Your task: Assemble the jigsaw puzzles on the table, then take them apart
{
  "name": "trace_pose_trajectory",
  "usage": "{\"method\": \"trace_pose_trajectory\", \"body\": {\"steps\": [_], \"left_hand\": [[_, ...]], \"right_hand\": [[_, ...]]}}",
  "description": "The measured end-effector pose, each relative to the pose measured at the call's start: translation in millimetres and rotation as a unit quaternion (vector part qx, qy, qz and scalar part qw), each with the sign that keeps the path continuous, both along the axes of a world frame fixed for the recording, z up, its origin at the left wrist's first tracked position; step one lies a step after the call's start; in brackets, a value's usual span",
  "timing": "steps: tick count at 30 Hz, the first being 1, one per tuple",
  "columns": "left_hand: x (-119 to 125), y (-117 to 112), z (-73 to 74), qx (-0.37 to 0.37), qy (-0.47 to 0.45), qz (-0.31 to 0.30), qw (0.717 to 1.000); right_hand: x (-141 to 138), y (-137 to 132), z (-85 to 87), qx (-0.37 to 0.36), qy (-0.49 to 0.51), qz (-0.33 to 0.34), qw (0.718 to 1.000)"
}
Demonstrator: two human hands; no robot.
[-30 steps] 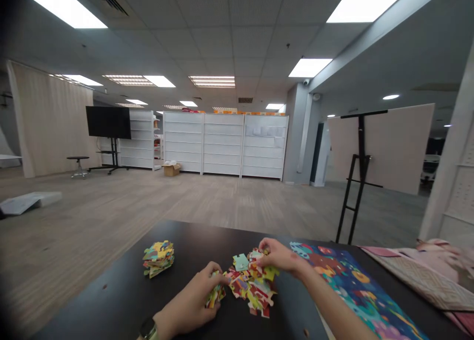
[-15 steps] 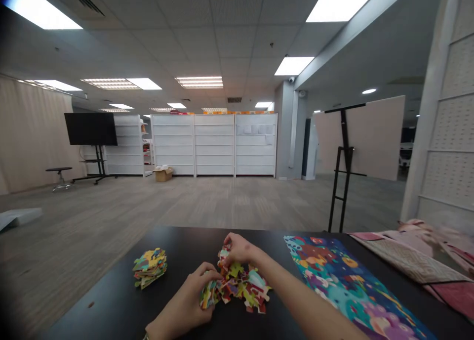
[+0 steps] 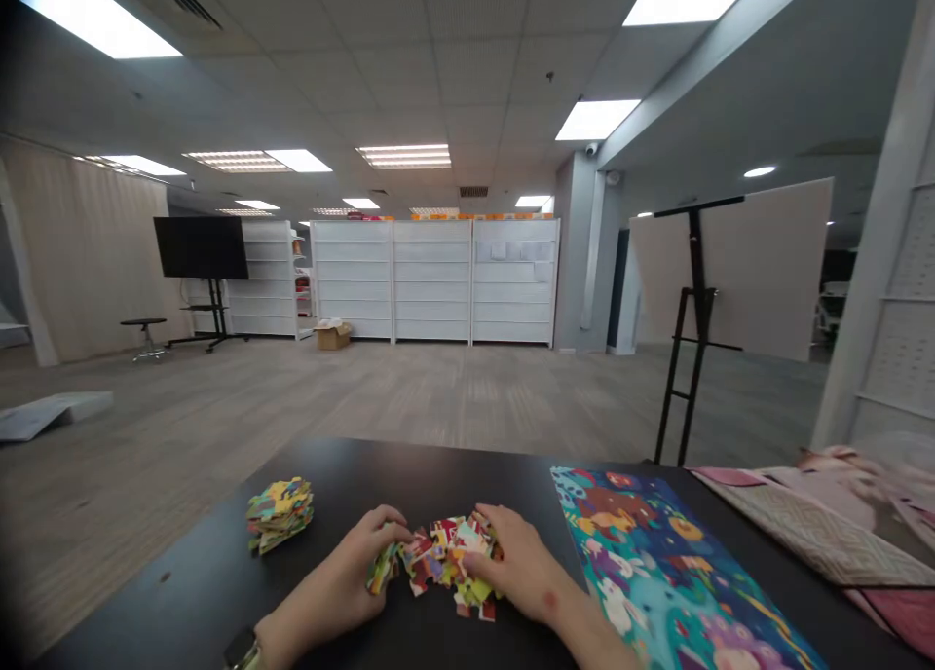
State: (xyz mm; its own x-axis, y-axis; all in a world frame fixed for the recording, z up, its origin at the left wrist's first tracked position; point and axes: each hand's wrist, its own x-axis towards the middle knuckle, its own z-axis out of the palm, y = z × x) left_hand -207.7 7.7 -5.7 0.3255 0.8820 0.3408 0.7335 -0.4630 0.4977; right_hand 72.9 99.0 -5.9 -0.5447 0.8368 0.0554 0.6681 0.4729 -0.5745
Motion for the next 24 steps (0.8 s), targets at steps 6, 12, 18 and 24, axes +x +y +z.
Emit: {"method": "trace_pose_trajectory", "body": {"steps": [6,12,18,24], "left_hand": [[-13,2,3.7,-0.071,0.02,0.021,0.997],[-9,6,5.3,-0.099,0.05,0.036,0.993],[-9,16,7.9,-0.129,0.068,0.102,0.984],[-12,12,7.0,-0.116,0.04,0.126,0.984]], "right_hand": [[-4,-10,8.6,-0.011,0.065,-0.012,0.998],[-6,-13,16.7,-0.029,0.119,-0.003,0.992],[-6,-7,15.2,0.021,0.192,-0.036,0.981],[3,4,13.1,0.052,0.201,-0.072,0.976]]}}
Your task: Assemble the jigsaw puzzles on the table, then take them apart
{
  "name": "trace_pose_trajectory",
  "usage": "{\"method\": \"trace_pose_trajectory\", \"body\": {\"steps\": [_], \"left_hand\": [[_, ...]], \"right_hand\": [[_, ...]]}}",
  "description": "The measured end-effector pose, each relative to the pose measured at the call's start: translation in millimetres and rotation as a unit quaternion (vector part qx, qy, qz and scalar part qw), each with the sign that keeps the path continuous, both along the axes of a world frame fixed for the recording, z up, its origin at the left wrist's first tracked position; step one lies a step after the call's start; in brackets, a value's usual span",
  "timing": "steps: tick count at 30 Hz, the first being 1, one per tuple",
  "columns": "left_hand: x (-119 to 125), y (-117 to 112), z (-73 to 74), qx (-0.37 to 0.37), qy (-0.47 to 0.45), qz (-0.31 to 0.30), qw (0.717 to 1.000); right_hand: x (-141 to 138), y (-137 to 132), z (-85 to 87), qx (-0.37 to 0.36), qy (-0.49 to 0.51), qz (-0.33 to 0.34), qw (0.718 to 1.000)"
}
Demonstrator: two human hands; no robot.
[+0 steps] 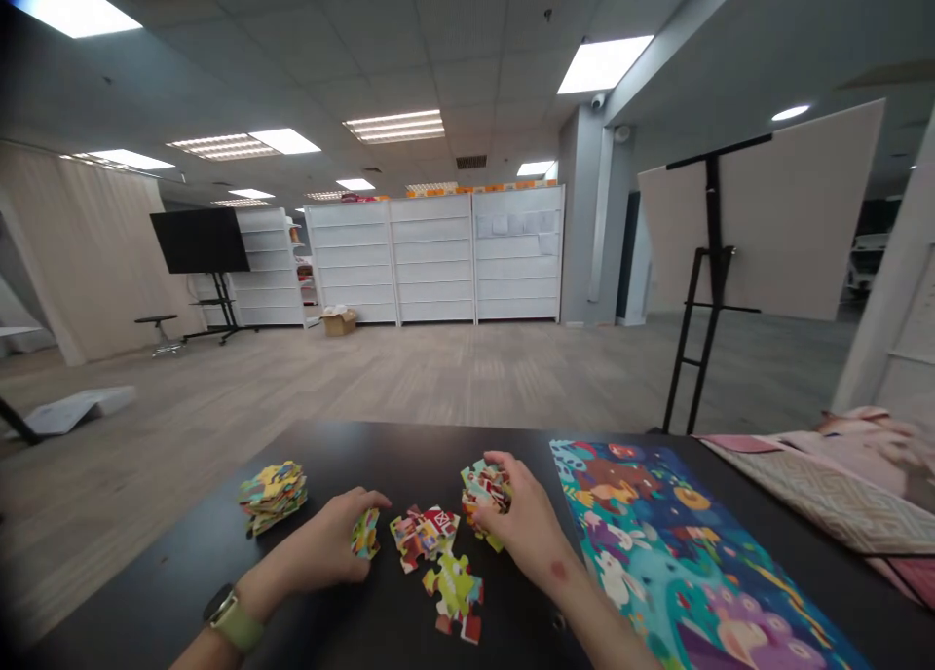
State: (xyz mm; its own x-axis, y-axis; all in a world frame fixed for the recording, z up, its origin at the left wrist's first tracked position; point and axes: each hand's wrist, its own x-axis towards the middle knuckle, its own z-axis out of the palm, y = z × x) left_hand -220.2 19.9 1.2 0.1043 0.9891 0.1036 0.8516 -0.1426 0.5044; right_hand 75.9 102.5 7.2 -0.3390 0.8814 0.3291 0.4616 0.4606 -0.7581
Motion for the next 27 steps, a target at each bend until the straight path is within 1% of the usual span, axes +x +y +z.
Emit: {"method": "trace_pose_trajectory", "body": {"steps": [1,3,6,9,10,12,15,17,21,24,27], "left_hand": [[0,-1,0.1,0.01,-0.01,-0.004,1.0],[1,-1,1.6,0.041,-0.034,-0.016,0.998],[7,-1,6.4,0.115,-0.084,-0.012,0.99],[17,0,9.0,0.188,-0.142,0.017,0.972],[21,1,8.3,0.202,-0.158,0.021,0.966],[31,3,4.4,0.21,-0.185,0.006,0.96],[46,10,-3.7,0.186,-0.214,-0.033,0.958],[55,17,-7.0,0.158,-0.225,-0.049,0.96],[63,26,-5.1,0.094,-0.216,-0.078,0.969],[64,25,-1.6,0.048,-0.182,-0.099,0.977],[65,23,-0.6,0.009,-0.134,-0.074,0.988]], "right_hand": [[0,-1,0.6,0.019,-0.009,0.004,1.0],[-3,-6,0.6,0.06,-0.036,0.041,0.997],[-9,-12,-3.2,0.085,-0.099,0.1,0.987],[-12,-11,-8.7,0.09,-0.136,0.09,0.983],[-12,-8,-10.1,0.092,-0.133,0.081,0.983],[-9,-1,-11.3,0.089,-0.102,0.06,0.989],[-1,11,-10.3,0.076,-0.044,0.003,0.996],[6,19,-9.1,0.069,-0.024,-0.037,0.997],[15,29,-8.8,0.046,0.004,-0.093,0.995],[15,29,-10.5,0.03,0.011,-0.09,0.995],[10,26,-12.6,0.02,-0.01,-0.052,0.998]]}}
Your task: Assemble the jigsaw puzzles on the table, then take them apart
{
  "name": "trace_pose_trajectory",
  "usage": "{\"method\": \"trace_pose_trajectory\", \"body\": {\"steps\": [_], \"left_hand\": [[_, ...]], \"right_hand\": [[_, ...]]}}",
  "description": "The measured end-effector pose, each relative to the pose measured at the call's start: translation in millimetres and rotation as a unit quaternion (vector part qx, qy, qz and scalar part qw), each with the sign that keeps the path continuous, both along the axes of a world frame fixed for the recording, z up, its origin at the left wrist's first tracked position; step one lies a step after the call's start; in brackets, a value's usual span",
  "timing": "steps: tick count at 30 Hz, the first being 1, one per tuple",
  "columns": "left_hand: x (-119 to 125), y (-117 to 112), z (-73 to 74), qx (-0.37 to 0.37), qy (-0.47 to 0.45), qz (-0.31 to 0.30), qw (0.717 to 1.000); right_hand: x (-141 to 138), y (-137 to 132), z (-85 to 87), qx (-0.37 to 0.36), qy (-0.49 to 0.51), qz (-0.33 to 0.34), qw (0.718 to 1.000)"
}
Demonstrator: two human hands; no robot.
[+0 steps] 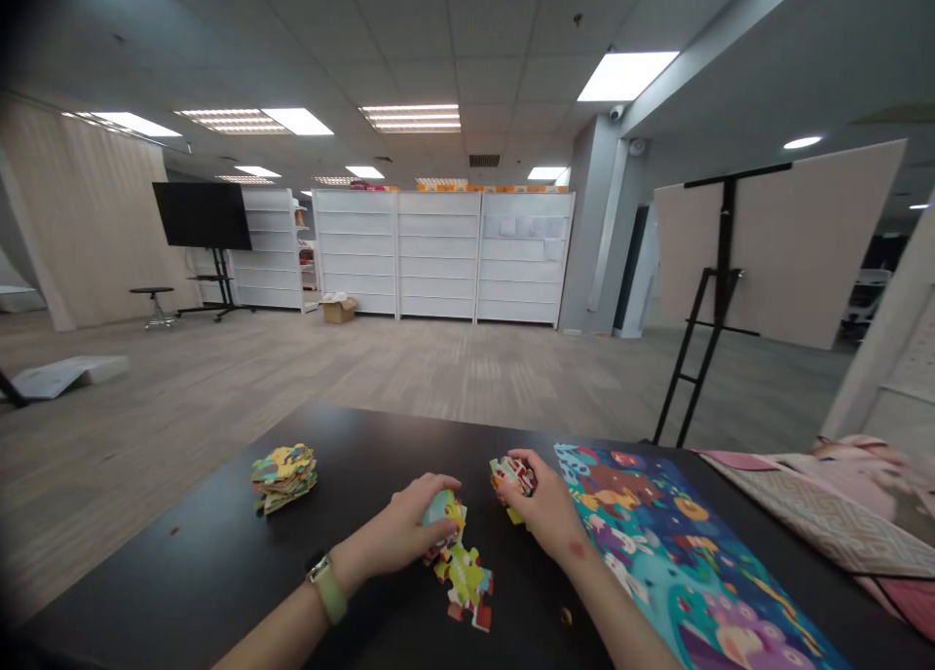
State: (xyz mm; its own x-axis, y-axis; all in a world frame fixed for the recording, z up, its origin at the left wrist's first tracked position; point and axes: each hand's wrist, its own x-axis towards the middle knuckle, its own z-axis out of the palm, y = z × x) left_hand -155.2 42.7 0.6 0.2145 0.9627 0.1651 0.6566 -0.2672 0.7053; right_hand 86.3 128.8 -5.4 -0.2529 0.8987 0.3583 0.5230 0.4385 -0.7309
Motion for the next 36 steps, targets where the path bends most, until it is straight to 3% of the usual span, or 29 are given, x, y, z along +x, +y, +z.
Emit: {"method": "trace_pose_trajectory", "body": {"steps": [6,10,18,21,28,31,36], "left_hand": [[6,-4,1.1,-0.055,0.054,0.063,0.995],[11,-9,0.8,-0.026,0.033,0.063,0.997],[8,-20,0.0,0.057,-0.065,-0.01,0.996],[8,-20,-6.6,0.072,-0.084,-0.052,0.993],[9,-9,-31.8,0.076,-0.089,-0.062,0.991],[10,-7,-32.8,0.088,-0.117,-0.092,0.985],[11,-9,-24.4,0.104,-0.112,-0.11,0.982]], "right_hand": [[-9,-11,-1.0,-0.016,-0.035,0.033,0.999],[-16,-21,-2.5,-0.035,-0.006,0.095,0.995],[-22,-26,-7.0,-0.032,0.038,0.106,0.993],[-27,-34,-6.0,-0.043,0.054,0.16,0.985],[-33,-57,6.1,-0.094,0.136,0.321,0.932],[-32,-55,3.7,-0.061,0.109,0.342,0.931],[-28,-43,-5.0,-0.02,0.004,0.305,0.952]]}}
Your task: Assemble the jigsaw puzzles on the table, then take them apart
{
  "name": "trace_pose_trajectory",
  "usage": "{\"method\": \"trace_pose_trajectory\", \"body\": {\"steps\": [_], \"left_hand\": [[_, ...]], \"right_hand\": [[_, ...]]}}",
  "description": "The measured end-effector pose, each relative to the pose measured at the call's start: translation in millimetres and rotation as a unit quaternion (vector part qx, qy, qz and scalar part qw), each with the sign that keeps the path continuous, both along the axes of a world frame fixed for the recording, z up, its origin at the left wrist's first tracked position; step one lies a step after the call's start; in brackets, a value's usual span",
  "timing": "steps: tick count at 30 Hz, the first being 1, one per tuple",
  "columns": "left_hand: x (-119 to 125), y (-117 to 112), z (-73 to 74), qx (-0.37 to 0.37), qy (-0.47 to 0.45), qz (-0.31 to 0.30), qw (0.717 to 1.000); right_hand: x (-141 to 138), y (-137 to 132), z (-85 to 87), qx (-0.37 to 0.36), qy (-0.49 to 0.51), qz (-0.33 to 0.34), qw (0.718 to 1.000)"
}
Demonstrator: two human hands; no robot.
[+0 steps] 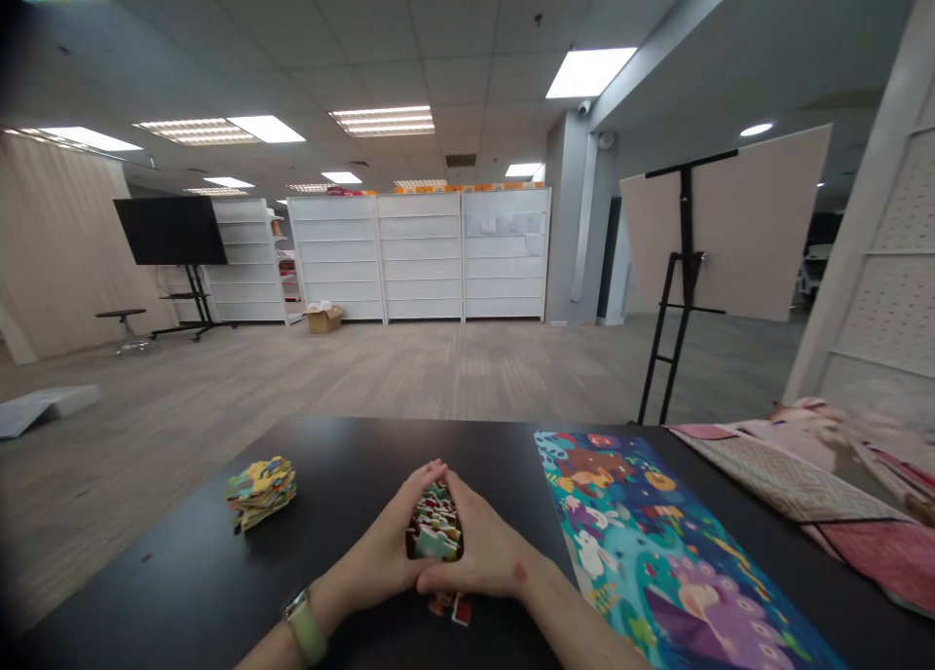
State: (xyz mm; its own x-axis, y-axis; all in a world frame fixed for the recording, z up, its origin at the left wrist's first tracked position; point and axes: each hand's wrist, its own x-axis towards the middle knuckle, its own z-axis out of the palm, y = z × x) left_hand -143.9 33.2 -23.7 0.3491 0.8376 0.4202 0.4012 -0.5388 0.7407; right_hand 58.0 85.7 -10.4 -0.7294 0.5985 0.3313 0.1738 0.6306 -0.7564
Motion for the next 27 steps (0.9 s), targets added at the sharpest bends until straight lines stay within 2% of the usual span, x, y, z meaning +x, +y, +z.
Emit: {"method": "trace_pose_trajectory", "body": {"steps": [4,8,12,15,17,19,22,25,27], "left_hand": [[-3,-8,2.4,-0.028,-0.003,-0.016,0.999],[5,-10,-1.0,-0.06,-0.034,-0.008,0.998],[12,5,1.2,-0.046,-0.105,0.058,0.992],[7,14,5.6,-0.051,-0.109,0.133,0.984],[4,12,6.2,-0.074,-0.084,0.165,0.98],[5,4,5.0,-0.097,-0.046,0.174,0.979],[18,-13,4.9,-0.125,0.094,0.138,0.978],[26,-23,12.0,-0.122,0.228,0.11,0.96],[23,-25,18.9,-0.111,0.243,0.108,0.957]], "right_hand": [[1,2,2.4,-0.017,0.015,-0.028,0.999],[-6,-6,6.3,-0.041,0.043,-0.014,0.998],[-10,-14,10.7,-0.051,0.049,-0.046,0.996],[-5,-9,16.4,-0.097,0.093,-0.076,0.988],[1,-1,20.1,-0.147,0.16,-0.113,0.969],[5,7,21.9,-0.205,0.242,-0.167,0.934],[7,17,19.2,-0.275,0.324,-0.208,0.881],[6,19,12.1,-0.311,0.333,-0.2,0.867],[5,18,8.0,-0.323,0.328,-0.193,0.867]]}}
